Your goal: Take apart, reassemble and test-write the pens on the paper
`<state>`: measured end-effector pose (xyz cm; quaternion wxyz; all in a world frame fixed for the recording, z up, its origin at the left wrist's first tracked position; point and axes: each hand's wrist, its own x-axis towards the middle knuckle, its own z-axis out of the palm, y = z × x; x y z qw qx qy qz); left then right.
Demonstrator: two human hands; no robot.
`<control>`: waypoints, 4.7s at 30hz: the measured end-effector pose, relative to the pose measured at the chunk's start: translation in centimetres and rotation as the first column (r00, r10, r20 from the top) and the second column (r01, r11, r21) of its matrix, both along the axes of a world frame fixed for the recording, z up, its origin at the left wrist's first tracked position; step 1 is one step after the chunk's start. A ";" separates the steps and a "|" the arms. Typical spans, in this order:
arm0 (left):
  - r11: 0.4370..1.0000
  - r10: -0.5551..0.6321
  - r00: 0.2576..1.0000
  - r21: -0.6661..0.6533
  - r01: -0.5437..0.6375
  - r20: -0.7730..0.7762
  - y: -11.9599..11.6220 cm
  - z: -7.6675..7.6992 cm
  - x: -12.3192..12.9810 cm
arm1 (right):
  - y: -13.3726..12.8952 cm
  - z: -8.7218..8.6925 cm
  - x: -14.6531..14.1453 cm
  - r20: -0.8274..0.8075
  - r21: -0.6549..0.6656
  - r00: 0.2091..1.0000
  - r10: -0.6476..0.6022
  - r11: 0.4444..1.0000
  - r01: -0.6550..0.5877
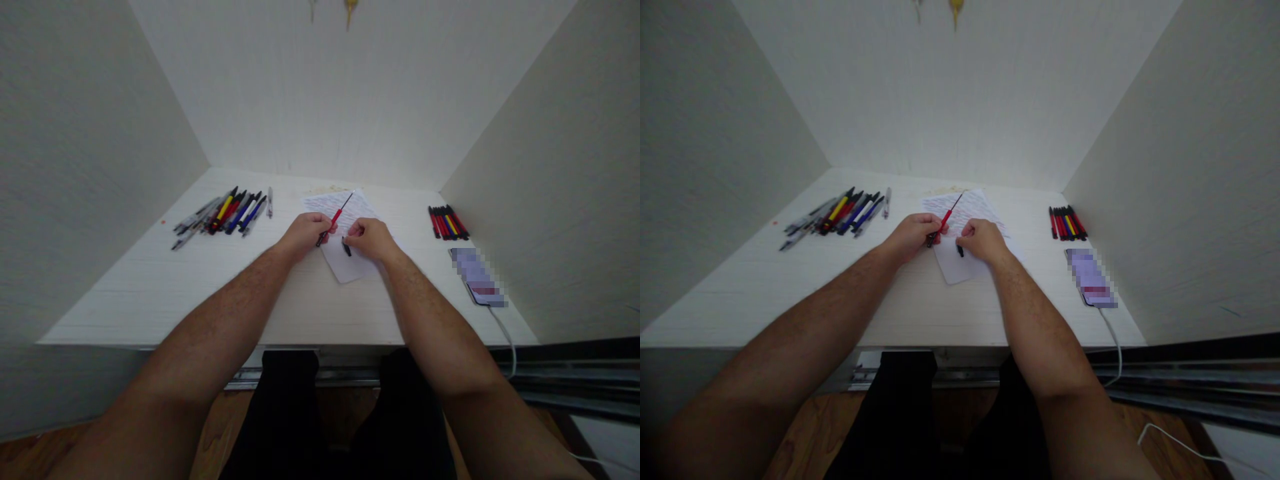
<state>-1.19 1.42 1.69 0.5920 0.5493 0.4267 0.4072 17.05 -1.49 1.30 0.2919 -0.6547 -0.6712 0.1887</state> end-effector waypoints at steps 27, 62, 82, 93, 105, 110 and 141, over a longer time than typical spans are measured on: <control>0.998 -0.011 0.992 -0.067 0.019 0.128 -0.1 0.5 0.0 | -1.4 1.3 -1.8 0.466 -0.047 0.882 0.073 0.997 -0.058; 0.993 0.054 0.992 -0.106 -0.042 0.113 0.2 0.0 0.2 | -1.5 1.8 -3.2 0.622 0.006 0.751 0.223 0.957 -0.289; 0.995 0.037 0.993 -0.094 -0.027 0.110 -0.3 1.0 -0.1 | -1.5 1.0 -3.9 0.683 -0.053 0.685 0.254 0.952 -0.300; 0.994 -0.091 0.996 0.063 0.091 -0.012 -0.2 0.2 -0.1 | 0.3 1.2 0.2 -0.473 0.216 0.879 -0.052 0.961 0.173; 0.970 -0.164 0.970 0.149 0.192 -0.182 -0.6 0.1 0.0 | 0.6 2.3 1.1 -0.923 0.090 0.383 -0.044 0.941 0.325; 0.970 -0.156 0.967 0.155 0.188 -0.200 -0.9 0.4 0.0 | 0.5 2.4 1.1 -0.921 0.085 0.387 -0.052 0.941 0.327; 0.928 -0.362 0.908 0.013 0.373 -0.213 -2.2 1.4 0.2 | -0.1 2.1 -0.2 -0.880 0.126 0.468 0.081 0.990 0.066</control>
